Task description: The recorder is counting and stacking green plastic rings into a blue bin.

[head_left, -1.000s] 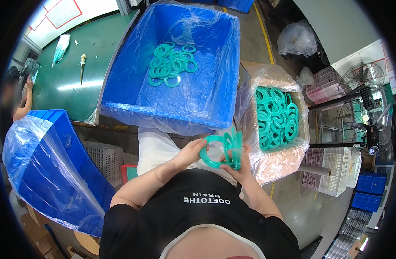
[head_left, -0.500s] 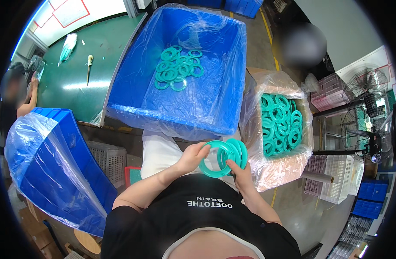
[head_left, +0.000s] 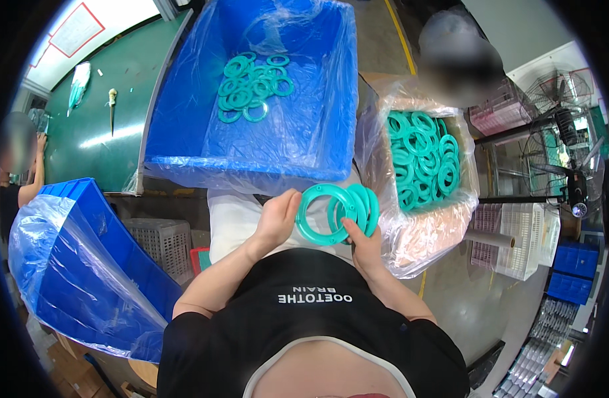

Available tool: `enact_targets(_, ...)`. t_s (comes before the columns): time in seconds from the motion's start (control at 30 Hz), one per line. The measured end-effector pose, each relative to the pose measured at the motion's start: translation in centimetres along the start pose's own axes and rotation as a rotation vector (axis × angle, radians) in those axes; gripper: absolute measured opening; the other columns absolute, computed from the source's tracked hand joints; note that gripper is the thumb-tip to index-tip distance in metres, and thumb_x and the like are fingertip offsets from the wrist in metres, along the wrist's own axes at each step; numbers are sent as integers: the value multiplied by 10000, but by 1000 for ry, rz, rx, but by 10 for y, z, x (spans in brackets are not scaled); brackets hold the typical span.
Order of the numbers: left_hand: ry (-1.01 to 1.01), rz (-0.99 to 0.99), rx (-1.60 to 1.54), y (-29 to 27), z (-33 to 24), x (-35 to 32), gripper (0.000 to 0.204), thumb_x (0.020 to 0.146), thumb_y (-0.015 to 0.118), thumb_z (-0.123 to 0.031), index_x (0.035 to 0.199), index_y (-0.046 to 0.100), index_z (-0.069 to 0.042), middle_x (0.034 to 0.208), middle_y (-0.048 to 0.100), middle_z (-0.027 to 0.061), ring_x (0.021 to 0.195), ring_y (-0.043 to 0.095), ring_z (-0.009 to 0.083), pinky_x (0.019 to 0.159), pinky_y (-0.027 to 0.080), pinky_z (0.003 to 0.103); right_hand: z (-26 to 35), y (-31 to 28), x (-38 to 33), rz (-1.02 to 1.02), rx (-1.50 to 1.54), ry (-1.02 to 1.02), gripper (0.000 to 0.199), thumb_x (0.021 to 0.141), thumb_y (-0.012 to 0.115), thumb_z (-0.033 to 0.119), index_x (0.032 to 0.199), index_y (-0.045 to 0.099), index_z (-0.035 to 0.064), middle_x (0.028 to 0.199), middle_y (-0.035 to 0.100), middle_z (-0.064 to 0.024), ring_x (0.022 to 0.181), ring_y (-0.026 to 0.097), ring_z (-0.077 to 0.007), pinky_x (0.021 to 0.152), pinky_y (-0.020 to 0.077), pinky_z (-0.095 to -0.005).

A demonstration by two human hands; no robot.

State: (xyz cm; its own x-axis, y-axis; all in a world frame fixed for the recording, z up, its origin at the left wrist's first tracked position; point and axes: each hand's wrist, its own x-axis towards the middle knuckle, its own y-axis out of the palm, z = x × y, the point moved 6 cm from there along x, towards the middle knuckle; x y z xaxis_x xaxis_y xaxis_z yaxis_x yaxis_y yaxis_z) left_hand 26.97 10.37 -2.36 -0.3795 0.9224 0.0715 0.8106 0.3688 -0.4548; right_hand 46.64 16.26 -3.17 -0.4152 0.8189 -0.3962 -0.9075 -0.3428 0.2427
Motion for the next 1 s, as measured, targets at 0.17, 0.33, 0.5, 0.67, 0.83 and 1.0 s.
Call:
enact_targets(0.17,-222,63,-414,33,1,-9,314,1002,410,-227,798,479,3,604,420,48,544,386,128,507,356,311,28,-19,22,-166,136,-205,187,832,688,100,982,588,53,829,588,7,718,536,-72,625,416,-226)
enact_targets(0.33,-290,28,-649,39,6,-1,329,1015,395,-253,785,495,-40,606,384,-46,542,328,51,474,295,248,32,-11,9,-103,-31,-329,147,867,642,72,992,572,41,900,579,5,782,525,-62,683,418,-228)
enact_targets(0.5,-465,8,-864,52,18,-12,337,1018,383,-283,807,527,-63,621,386,-66,542,328,32,472,279,223,24,0,5,-194,73,-370,141,884,613,53,1013,556,50,899,557,16,778,504,-50,671,406,-213)
enact_targets(0.67,-475,105,-868,37,14,-13,331,1017,382,-295,887,572,-57,634,389,-69,535,291,31,472,247,206,25,-8,9,-143,-3,-375,142,880,618,54,1009,560,57,888,554,24,780,507,-49,669,408,-211)
enact_targets(0.83,-507,508,-1387,37,-16,-19,315,1010,405,-296,1007,600,-49,694,426,-61,549,224,32,487,190,195,28,-9,11,-141,109,-274,155,872,631,61,1007,556,60,886,552,23,760,507,-46,661,406,-208)
enact_targets(1.0,-445,320,-974,32,-10,-15,248,994,444,-227,899,583,-45,663,428,-44,544,317,44,495,270,207,26,-2,5,-81,11,-305,168,870,638,74,1013,553,55,866,555,28,747,505,-42,641,389,-202)
